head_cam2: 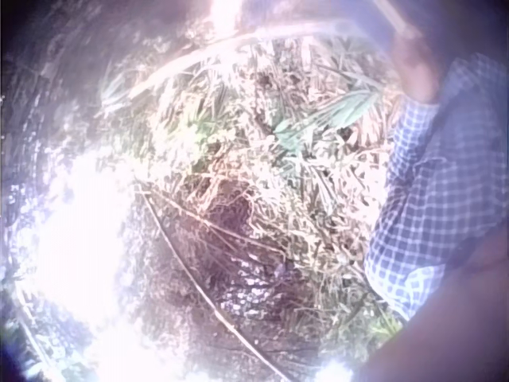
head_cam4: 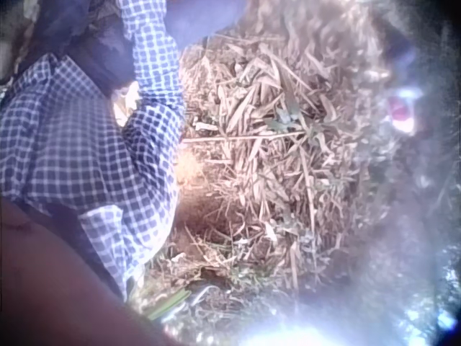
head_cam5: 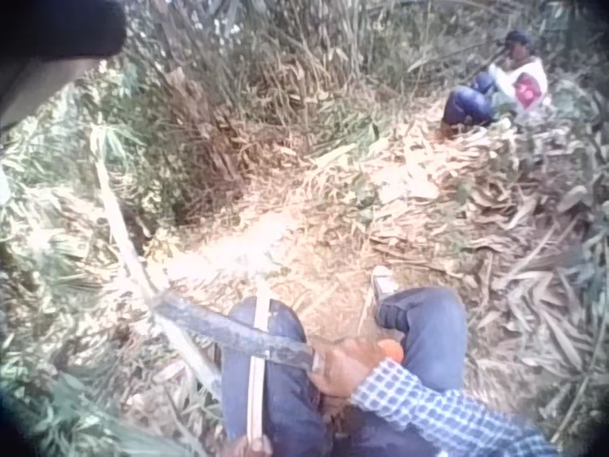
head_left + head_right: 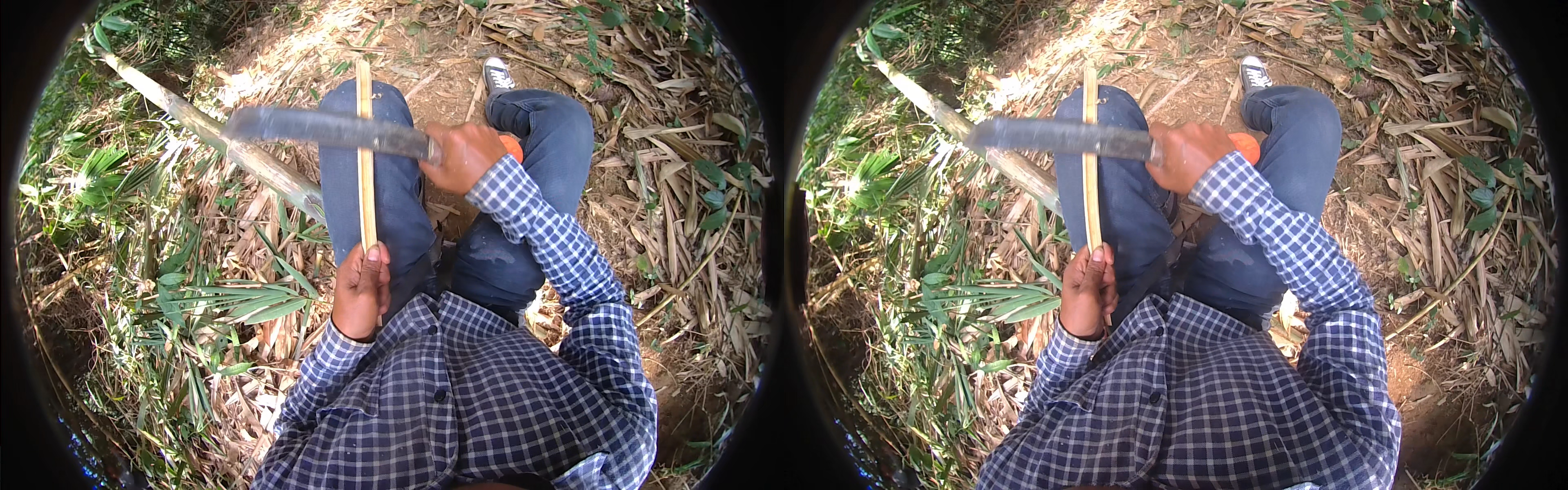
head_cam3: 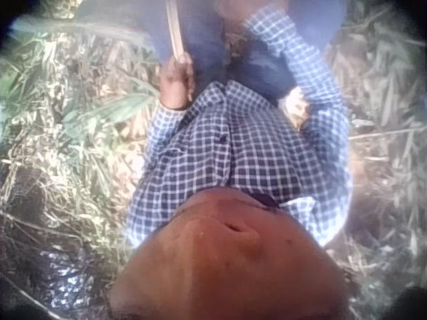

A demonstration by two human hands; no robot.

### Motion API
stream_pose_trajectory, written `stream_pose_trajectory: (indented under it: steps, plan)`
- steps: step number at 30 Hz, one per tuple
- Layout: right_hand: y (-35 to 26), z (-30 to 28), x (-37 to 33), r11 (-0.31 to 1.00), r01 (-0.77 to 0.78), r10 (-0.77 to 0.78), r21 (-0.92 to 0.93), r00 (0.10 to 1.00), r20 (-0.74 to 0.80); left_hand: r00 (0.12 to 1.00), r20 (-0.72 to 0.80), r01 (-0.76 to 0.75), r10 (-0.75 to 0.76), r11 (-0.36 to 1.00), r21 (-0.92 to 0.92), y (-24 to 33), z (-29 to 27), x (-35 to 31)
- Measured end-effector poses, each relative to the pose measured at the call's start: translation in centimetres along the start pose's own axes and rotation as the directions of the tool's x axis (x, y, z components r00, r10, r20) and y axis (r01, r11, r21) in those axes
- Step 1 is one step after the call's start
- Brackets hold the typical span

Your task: The person sits on the ground and uses a machete to shave a long, thin bamboo stick. They hold the stick against their leg and repeatedly scrape the blade along its length to smooth the surface.

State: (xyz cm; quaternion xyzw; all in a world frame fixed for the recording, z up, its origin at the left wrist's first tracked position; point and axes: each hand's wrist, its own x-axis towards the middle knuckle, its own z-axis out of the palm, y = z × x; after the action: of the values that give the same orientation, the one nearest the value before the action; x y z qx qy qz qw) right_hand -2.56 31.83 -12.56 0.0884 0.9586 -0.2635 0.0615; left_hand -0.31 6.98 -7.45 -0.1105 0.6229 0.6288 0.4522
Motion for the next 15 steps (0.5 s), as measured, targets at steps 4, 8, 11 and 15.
stream_pose_trajectory:
  steps: [4, 8, 11, 15]
  plan:
    - [0.9, 1.0, 0.4, 0.996, 0.036, -0.026, 0.087, 0.994, -0.110, 1.000, 0.019, -0.012, 0.012, 1.000, -0.004, 0.4, 0.5, 0.0]
    - [-0.8, 0.6, -1.2, 0.992, 0.123, -0.123, -0.006, 0.992, 0.026, 0.999, -0.025, -0.026, 0.027, 0.999, 0.020, -0.1, 0.3, -0.1]
    - [-0.7, 1.1, -0.7, 0.996, 0.070, -0.070, 0.057, 0.998, -0.012, 1.000, -0.005, -0.021, 0.021, 1.000, 0.017, 0.5, 0.3, 0.7]
    - [-2.0, 0.8, -1.8, 0.995, 0.078, -0.082, 0.067, 0.995, 0.055, 1.000, -0.008, -0.021, 0.021, 0.998, 0.053, 0.0, 0.2, 0.1]
